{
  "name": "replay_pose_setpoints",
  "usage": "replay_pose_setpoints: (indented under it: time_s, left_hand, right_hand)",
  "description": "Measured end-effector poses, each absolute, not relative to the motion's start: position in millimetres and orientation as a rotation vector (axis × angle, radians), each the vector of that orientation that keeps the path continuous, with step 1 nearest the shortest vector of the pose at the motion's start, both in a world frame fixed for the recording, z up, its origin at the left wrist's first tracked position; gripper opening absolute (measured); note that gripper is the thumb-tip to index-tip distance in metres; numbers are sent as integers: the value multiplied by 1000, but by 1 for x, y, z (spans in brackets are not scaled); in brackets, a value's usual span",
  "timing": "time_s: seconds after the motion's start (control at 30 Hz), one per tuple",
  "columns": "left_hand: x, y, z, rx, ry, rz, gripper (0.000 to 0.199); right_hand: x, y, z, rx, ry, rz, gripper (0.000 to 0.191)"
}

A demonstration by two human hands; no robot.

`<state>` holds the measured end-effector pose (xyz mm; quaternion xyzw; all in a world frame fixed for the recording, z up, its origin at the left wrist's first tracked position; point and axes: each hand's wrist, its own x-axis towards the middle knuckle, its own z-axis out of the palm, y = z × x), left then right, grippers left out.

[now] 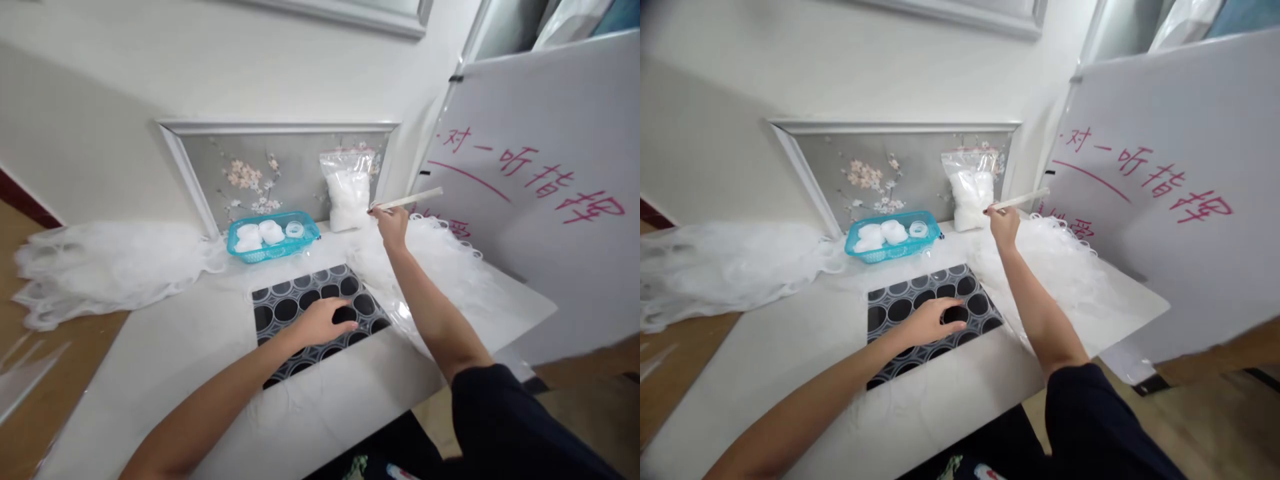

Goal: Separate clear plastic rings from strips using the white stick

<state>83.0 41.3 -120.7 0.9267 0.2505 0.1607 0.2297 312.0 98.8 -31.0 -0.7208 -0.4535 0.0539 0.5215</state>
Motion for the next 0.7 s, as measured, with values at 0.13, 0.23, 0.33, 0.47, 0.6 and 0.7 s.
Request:
replay_pose_setpoints:
  time_s: [0.13,0.23,0.33,0.47,0.6,0.7]
  left_hand:
    - [58,43,-54,2000,880,1095,35]
    - [24,12,14,2032,780,1405,26]
    - [-5,-33,59,2114,689,1805,20]
    - [-15,-63,69,2191,1088,1766,20]
    - [-7,-43,57,2331,1316,1524,20]
    - [3,-21,48,2265,1262,1536,28]
  right_hand:
    - [252,69,9,-965,-982,898,7]
    - [206,21,31,-518,-859,1507,2]
    - [175,-22,45,-249,-743,1834,6]
    - [158,-46,46,-36,-669,1996,7]
    - [157,-36,39,-39,-661,1940,6]
    - [160,-25,36,-131,-666,1820,5]
